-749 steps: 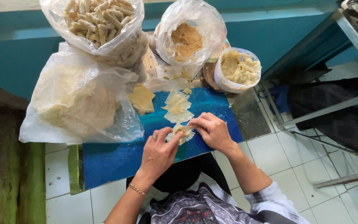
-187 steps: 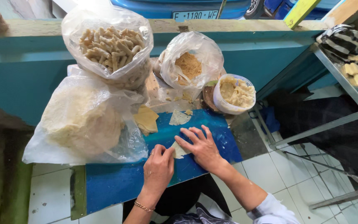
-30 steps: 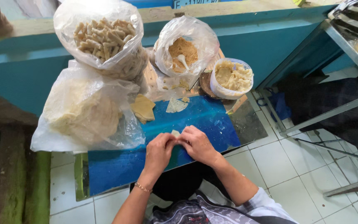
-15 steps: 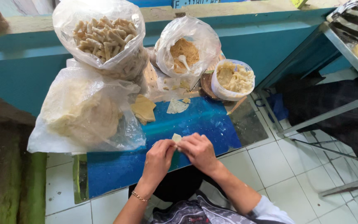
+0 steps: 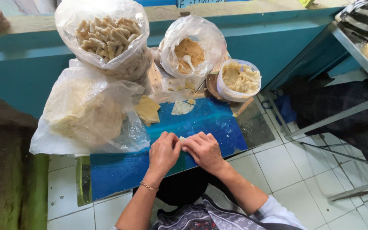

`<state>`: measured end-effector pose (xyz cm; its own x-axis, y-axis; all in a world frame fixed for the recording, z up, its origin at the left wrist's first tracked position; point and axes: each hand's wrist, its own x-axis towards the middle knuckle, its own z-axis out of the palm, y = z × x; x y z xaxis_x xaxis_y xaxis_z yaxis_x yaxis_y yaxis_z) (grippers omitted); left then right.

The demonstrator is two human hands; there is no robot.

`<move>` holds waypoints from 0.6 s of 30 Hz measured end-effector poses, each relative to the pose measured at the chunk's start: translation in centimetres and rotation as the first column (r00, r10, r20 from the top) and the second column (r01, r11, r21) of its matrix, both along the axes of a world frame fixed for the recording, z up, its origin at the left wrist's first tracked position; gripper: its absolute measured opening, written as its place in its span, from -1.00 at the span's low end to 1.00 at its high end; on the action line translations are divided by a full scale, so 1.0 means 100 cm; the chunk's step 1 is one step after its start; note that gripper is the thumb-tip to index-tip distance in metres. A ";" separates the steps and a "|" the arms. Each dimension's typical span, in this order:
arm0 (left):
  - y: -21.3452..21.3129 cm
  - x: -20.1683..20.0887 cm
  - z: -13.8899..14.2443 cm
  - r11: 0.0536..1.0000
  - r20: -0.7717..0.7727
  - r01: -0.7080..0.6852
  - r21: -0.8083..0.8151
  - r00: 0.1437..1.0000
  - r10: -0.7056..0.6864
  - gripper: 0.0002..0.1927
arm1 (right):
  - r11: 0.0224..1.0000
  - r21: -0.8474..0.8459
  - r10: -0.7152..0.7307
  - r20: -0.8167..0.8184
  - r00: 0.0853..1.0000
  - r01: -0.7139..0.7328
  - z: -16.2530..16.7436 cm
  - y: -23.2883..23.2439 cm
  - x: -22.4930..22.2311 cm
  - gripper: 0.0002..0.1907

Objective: The person sits at a workbench and folds small square dough wrappers by hand, pinching each piece closed and placing the folded pieces in a row on a blue board. They occasionally reach into a plastic bag of brown powder to coat or dust a piece before folding it and setting it with the others.

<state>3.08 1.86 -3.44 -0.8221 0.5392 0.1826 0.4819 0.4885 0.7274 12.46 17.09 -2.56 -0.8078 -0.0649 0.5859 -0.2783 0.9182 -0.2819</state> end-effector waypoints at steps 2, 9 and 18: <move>0.000 0.007 0.001 0.997 -0.022 -0.026 0.071 0.999 0.028 -0.89 | 0.998 -0.045 -0.036 0.039 0.999 0.038 0.001 -0.002 0.000 -0.89; -0.010 0.023 -0.005 0.988 -0.308 0.105 0.111 0.949 -0.066 -0.91 | 0.984 -0.138 -0.095 0.140 0.986 0.115 0.006 0.001 -0.013 -0.93; -0.001 -0.002 -0.007 0.992 -0.134 0.104 0.073 0.987 -0.093 -0.93 | 1.000 0.017 -0.026 0.004 1.000 0.026 0.006 0.000 -0.007 -0.86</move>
